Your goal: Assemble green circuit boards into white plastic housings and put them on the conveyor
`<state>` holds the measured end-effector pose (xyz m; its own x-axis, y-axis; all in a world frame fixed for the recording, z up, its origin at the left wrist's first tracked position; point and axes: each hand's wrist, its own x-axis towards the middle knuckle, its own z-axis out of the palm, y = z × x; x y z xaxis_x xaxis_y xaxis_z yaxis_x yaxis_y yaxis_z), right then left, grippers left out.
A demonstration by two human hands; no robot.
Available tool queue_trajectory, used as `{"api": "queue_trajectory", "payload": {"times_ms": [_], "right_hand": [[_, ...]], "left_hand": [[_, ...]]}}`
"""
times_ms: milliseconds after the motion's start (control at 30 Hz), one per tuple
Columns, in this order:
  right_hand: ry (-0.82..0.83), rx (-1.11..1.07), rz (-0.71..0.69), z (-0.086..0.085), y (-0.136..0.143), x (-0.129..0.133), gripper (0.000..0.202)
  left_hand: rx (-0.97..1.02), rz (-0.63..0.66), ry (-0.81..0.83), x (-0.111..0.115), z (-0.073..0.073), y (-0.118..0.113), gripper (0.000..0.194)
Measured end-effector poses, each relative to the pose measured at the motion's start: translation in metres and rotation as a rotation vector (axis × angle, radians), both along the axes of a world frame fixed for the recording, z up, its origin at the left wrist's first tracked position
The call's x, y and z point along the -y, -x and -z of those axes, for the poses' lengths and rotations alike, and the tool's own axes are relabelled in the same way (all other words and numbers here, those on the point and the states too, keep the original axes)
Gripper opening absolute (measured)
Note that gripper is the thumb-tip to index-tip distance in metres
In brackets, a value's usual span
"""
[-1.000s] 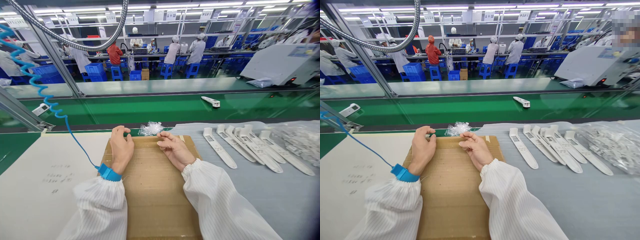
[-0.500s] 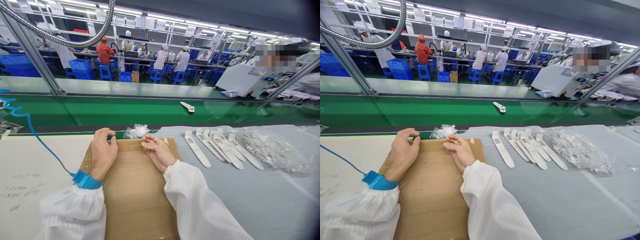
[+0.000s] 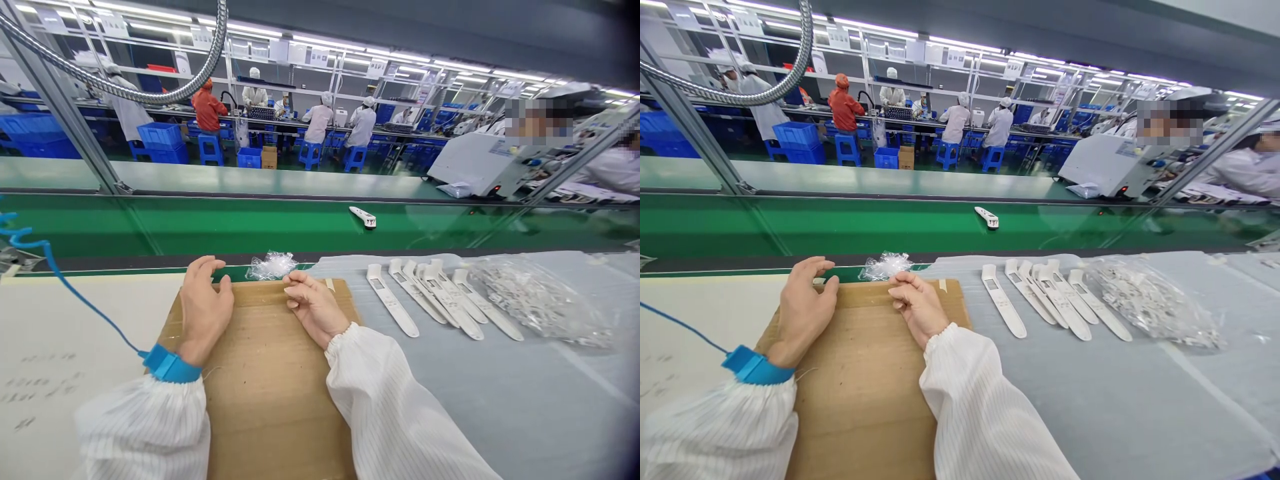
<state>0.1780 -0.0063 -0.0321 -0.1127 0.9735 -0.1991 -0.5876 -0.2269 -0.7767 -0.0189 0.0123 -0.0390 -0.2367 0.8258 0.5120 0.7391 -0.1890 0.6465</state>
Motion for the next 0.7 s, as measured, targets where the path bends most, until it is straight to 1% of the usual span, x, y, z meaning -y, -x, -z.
{"api": "queue_trajectory", "payload": {"times_ms": [233,433,600,700], "right_hand": [[-0.016,0.017,-0.022,0.0047,-0.0008,-0.0011,0.033],[0.018,0.011,-0.016,0.0060,-0.0010,-0.0018,0.035],[0.005,0.013,-0.013,0.0060,-0.0006,-0.0027,0.035],[0.005,0.029,-0.024,0.0055,-0.0003,-0.0026,0.037]], "left_hand": [[0.001,-0.022,0.033,-0.0016,0.0016,0.0003,0.026],[0.009,-0.028,0.039,0.0016,-0.0025,-0.0012,0.030],[0.000,-0.038,0.054,0.0029,-0.0059,-0.0018,0.044],[0.006,-0.041,0.054,0.0032,-0.0063,-0.0018,0.049]]}}
